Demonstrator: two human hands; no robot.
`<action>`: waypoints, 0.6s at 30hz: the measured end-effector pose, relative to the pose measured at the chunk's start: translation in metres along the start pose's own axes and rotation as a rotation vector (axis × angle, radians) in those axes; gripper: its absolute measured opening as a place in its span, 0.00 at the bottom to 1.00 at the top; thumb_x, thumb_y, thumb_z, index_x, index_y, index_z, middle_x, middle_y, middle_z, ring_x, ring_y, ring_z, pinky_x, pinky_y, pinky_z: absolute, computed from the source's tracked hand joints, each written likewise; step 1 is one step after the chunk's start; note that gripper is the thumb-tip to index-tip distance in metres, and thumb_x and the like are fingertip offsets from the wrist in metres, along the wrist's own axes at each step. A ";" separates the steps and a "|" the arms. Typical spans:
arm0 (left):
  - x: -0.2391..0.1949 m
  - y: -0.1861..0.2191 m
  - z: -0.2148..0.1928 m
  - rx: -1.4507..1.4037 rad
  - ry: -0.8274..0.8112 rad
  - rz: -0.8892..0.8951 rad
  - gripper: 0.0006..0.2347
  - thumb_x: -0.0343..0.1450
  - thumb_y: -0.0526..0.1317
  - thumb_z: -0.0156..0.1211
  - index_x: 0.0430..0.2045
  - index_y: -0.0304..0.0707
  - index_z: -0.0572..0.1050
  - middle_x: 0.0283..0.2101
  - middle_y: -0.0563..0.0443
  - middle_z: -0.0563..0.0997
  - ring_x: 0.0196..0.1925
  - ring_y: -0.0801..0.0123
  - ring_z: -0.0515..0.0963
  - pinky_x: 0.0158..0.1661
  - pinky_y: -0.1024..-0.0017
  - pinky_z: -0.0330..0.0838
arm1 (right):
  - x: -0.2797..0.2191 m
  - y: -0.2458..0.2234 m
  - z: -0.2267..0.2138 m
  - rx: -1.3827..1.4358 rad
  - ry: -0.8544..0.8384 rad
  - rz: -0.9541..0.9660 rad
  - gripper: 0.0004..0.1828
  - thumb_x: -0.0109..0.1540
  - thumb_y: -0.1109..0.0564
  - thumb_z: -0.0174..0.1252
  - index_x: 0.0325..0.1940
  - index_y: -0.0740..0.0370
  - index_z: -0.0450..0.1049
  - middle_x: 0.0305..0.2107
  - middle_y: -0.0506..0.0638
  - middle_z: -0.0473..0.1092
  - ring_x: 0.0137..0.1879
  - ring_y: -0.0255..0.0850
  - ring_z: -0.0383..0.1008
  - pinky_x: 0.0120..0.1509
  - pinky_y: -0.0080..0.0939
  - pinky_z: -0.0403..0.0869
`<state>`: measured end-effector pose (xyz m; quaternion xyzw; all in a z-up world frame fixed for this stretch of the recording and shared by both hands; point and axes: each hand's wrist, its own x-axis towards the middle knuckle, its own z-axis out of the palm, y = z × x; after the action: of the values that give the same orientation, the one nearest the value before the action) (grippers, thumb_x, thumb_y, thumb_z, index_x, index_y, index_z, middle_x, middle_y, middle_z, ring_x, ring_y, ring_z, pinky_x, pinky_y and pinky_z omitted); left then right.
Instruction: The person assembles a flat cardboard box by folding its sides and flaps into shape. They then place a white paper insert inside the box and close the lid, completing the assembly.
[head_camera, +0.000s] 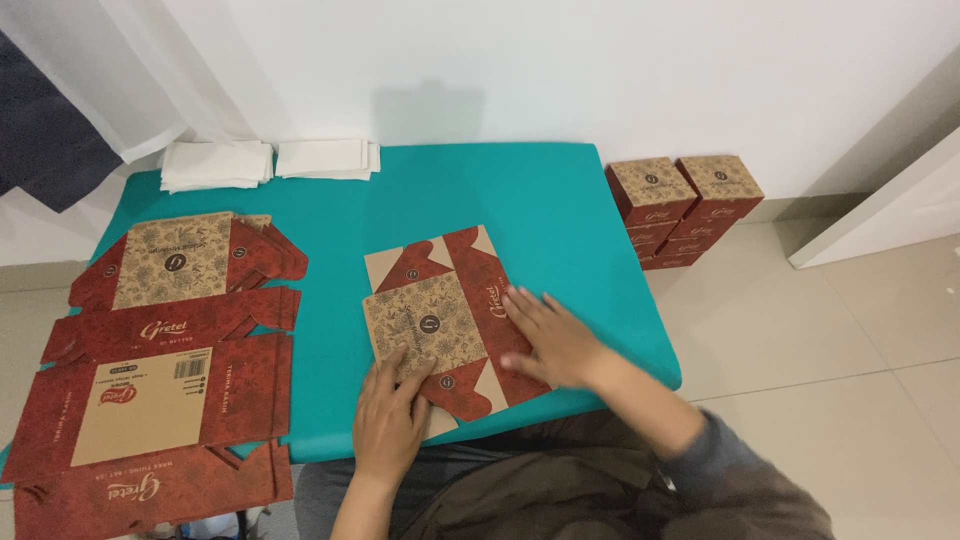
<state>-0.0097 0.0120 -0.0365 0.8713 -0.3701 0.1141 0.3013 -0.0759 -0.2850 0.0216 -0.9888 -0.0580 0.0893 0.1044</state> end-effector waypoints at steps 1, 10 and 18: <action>-0.001 0.000 0.001 -0.006 0.006 -0.001 0.19 0.71 0.39 0.58 0.59 0.54 0.75 0.69 0.43 0.68 0.69 0.47 0.67 0.69 0.46 0.58 | -0.017 -0.003 0.008 -0.008 -0.002 0.001 0.54 0.66 0.23 0.30 0.81 0.61 0.29 0.79 0.54 0.30 0.84 0.47 0.26 0.84 0.54 0.32; 0.016 0.026 -0.022 -0.053 0.046 0.033 0.16 0.72 0.39 0.59 0.56 0.49 0.76 0.67 0.44 0.68 0.68 0.43 0.66 0.68 0.40 0.58 | -0.069 -0.052 0.039 -0.030 0.428 0.008 0.50 0.66 0.28 0.52 0.82 0.55 0.44 0.79 0.54 0.41 0.83 0.49 0.42 0.81 0.61 0.40; 0.053 0.102 -0.080 0.038 0.253 0.501 0.18 0.80 0.39 0.53 0.66 0.44 0.67 0.69 0.38 0.66 0.64 0.44 0.73 0.62 0.44 0.70 | -0.034 -0.065 0.023 0.390 0.931 -0.072 0.16 0.70 0.58 0.48 0.59 0.58 0.77 0.51 0.51 0.79 0.55 0.44 0.82 0.54 0.41 0.80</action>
<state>-0.0429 -0.0252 0.0945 0.7370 -0.5313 0.2997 0.2912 -0.1201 -0.2221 0.0197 -0.8832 -0.0215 -0.3554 0.3052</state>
